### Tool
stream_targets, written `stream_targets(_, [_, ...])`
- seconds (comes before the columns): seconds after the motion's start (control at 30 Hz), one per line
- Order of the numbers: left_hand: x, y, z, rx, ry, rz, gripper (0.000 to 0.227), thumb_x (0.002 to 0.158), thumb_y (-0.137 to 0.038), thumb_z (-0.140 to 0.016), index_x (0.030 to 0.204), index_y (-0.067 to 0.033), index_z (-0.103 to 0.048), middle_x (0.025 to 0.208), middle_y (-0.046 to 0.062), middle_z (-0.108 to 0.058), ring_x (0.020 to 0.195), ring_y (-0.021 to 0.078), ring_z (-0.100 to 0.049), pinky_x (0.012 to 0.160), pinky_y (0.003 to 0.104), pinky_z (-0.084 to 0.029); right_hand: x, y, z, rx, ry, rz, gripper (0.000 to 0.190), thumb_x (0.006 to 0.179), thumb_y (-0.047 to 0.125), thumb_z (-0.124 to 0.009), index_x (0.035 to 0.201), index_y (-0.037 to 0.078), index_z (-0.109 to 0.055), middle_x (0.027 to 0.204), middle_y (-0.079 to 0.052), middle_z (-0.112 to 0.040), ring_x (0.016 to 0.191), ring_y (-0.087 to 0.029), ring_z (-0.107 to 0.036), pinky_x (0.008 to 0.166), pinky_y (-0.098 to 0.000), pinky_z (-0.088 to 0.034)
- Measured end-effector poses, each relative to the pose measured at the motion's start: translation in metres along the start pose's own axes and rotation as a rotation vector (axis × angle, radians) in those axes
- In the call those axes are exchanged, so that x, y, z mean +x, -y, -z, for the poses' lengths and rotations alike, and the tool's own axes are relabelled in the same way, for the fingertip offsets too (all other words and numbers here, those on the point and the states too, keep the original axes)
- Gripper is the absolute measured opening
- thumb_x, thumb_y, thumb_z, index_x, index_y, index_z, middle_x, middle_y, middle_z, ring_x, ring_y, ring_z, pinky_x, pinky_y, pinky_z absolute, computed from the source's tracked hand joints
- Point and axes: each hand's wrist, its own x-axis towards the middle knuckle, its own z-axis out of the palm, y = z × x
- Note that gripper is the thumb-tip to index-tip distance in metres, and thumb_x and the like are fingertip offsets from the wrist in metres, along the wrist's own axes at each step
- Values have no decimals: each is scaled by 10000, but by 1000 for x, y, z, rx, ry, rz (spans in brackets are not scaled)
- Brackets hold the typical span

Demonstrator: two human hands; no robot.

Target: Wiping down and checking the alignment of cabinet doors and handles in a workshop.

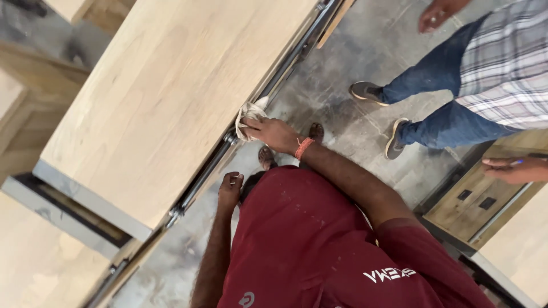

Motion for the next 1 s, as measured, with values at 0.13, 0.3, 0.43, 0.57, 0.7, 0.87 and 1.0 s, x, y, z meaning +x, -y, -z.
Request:
stream_targets(0.13, [19,-20,-16,64,-16,-167,418,973,-366,-681,1235,-41,-655,1023,123,-759,924,197,-724,805,347,-569,-26,-58,-9,3,-62,-150,508,1006,-24,-521,1472,178,-525,1611,-51,-483,1168,-295,-644,869,-420,-587])
stream_targets(0.3, [40,-63,-64,33,-18,-266,415,950,-356,-703,1233,-55,-658,1046,111,-744,951,216,-718,818,352,-570,-85,-152,-28,616,-666,-281,636,882,-147,-523,1486,50,-499,1439,-172,-581,1324,-301,-586,1057,-347,-472])
stream_targets(0.43, [46,-145,-133,-61,165,-249,444,978,-353,-672,1320,-76,-626,1068,143,-741,910,246,-676,761,363,-553,-121,-196,-13,1082,-674,-373,513,993,-56,-538,1493,43,-476,1402,-122,-626,1312,-199,-589,1082,-293,-455])
stream_targets(0.57, [48,-245,-213,-342,458,-203,548,1019,-327,-536,1510,-169,-351,1297,110,-598,1099,206,-649,840,349,-559,-163,-197,53,1299,-589,-348,564,951,17,-608,1493,39,-455,1344,-92,-612,1203,-160,-601,1021,-305,-496])
stream_targets(0.7, [88,-261,-301,-470,553,-387,511,1091,-306,-502,1526,-61,-395,1373,122,-596,1238,205,-591,1021,335,-496,-208,-190,112,1030,-376,-430,651,888,129,-700,1508,78,-509,1278,-131,-677,1153,-227,-658,989,-349,-532])
stream_targets(0.87, [63,-319,-354,-538,669,-317,524,1067,-304,-520,1499,-22,-427,1347,129,-612,1208,221,-613,1008,361,-516,-247,-231,124,423,-505,-197,886,716,246,-907,1446,14,-462,1479,-256,-470,1307,-418,-479,1033,-494,-436])
stream_targets(1.0, [64,-356,-383,-435,789,-298,544,1064,-336,-546,1505,-44,-420,1373,117,-597,1224,231,-606,990,383,-534,-270,-280,100,302,-591,-380,643,759,73,-797,1367,78,-587,1387,-138,-631,1276,-338,-599,1050,-448,-504])
